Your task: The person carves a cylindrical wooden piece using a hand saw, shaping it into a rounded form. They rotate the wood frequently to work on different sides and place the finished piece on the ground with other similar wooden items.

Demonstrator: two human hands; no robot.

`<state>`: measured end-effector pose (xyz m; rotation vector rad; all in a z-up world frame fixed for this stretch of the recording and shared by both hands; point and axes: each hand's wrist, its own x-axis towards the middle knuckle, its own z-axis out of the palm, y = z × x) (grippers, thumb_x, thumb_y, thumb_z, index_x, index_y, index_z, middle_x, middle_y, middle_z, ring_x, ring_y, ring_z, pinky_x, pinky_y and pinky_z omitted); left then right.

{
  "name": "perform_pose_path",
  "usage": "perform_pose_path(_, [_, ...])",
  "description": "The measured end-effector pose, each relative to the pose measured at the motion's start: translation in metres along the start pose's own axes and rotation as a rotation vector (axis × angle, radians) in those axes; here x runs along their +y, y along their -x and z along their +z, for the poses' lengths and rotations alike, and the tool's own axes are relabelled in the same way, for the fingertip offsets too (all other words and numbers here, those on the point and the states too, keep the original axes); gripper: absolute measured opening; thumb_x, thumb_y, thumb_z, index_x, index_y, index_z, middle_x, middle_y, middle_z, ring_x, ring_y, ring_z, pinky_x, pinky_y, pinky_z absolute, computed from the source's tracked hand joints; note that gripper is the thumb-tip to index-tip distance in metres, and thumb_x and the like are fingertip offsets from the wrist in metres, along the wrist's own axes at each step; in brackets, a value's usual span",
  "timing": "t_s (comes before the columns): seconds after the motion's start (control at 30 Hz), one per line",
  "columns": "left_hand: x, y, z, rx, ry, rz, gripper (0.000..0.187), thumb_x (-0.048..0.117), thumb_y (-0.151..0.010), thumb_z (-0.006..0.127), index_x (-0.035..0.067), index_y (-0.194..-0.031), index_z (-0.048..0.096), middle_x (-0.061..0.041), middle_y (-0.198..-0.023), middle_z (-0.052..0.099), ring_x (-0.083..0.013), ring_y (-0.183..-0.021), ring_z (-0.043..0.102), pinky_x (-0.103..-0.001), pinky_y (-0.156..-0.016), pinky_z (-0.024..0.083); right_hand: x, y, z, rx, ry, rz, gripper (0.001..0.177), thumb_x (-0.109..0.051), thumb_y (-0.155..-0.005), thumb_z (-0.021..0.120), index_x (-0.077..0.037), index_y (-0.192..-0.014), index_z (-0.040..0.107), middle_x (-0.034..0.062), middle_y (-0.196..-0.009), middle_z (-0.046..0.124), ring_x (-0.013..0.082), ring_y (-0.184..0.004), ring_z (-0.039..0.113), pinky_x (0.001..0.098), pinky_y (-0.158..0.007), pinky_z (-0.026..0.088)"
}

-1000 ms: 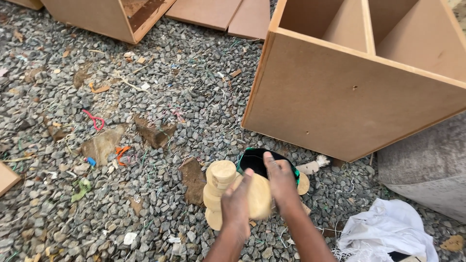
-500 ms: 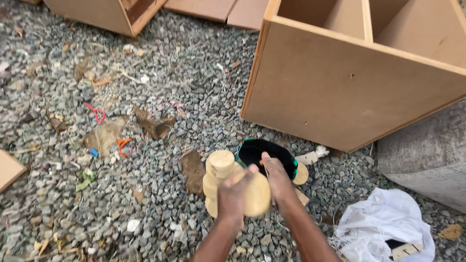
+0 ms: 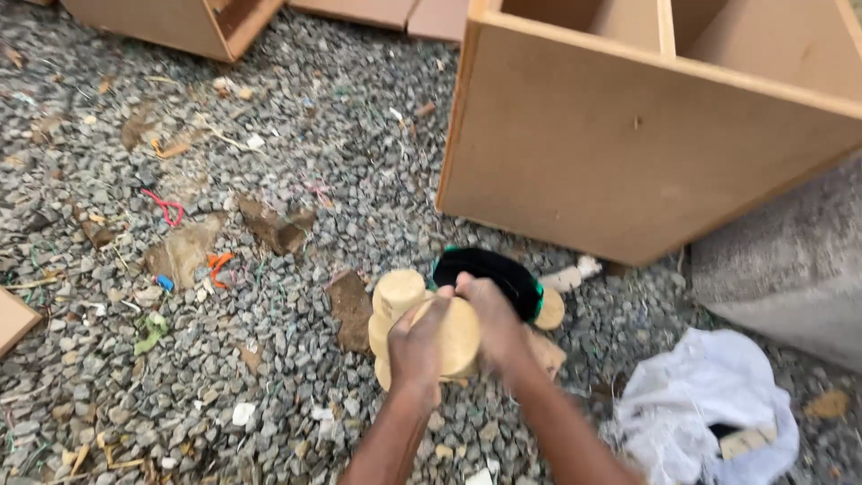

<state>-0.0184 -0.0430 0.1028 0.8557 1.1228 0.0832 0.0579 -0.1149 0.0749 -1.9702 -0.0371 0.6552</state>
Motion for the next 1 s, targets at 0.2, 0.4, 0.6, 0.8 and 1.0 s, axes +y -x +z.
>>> perform_pose_path(0.2, [-0.023, -0.021, 0.0, -0.006, 0.213, 0.148, 0.043, 0.035, -0.083, 0.081, 0.003, -0.111, 0.077, -0.02, -0.095, 0.076, -0.0282, -0.086, 0.074, -0.045, -0.076, 0.06, 0.014, 0.001, 0.001, 0.136, -0.284, -0.271, 0.043, -0.036, -0.091, 0.069, -0.01, -0.126, 0.072, 0.0152, -0.128, 0.06, 0.0221, -0.115, 0.057, 0.0401, -0.11, 0.038])
perform_pose_path(0.4, [-0.03, -0.016, 0.009, -0.063, 0.124, 0.23, 0.028, 0.02, -0.073, 0.087, 0.007, -0.097, 0.08, -0.014, -0.084, 0.075, -0.0218, -0.077, 0.072, -0.039, -0.071, 0.062, -0.022, 0.043, -0.017, -0.079, -0.367, -0.033, 0.04, -0.041, -0.093, 0.065, -0.011, -0.114, 0.081, 0.0119, -0.103, 0.075, 0.026, -0.089, 0.067, 0.0362, -0.097, 0.05])
perform_pose_path(0.6, [-0.012, -0.018, 0.003, 0.004, 0.347, 0.22, 0.034, 0.031, -0.082, 0.08, 0.002, -0.099, 0.076, -0.014, -0.083, 0.075, -0.0215, -0.071, 0.071, -0.037, -0.068, 0.061, 0.025, 0.013, 0.012, 0.083, 0.023, -0.415, 0.039, -0.045, -0.105, 0.044, -0.022, -0.128, 0.065, 0.0042, -0.131, 0.054, 0.0254, -0.13, 0.051, 0.0378, -0.117, 0.03])
perform_pose_path(0.8, [-0.03, -0.018, 0.003, -0.113, 0.173, 0.171, 0.039, 0.025, -0.066, 0.092, 0.006, -0.098, 0.08, -0.019, -0.082, 0.076, -0.0277, -0.069, 0.074, -0.04, -0.063, 0.062, 0.022, -0.001, -0.031, -0.095, -0.238, -0.189, 0.04, -0.034, -0.104, 0.045, -0.011, -0.126, 0.069, 0.0058, -0.094, 0.068, 0.0133, -0.077, 0.064, 0.0305, -0.077, 0.053])
perform_pose_path(1.0, [-0.019, -0.009, 0.002, -0.15, 0.167, 0.178, 0.031, 0.025, -0.076, 0.086, 0.004, -0.098, 0.078, -0.02, -0.085, 0.076, -0.0325, -0.073, 0.076, -0.045, -0.061, 0.062, 0.015, -0.004, -0.021, -0.173, -0.31, -0.064, 0.042, -0.039, -0.102, 0.049, -0.009, -0.117, 0.074, 0.0076, -0.085, 0.071, 0.0201, -0.076, 0.065, 0.0344, -0.085, 0.055])
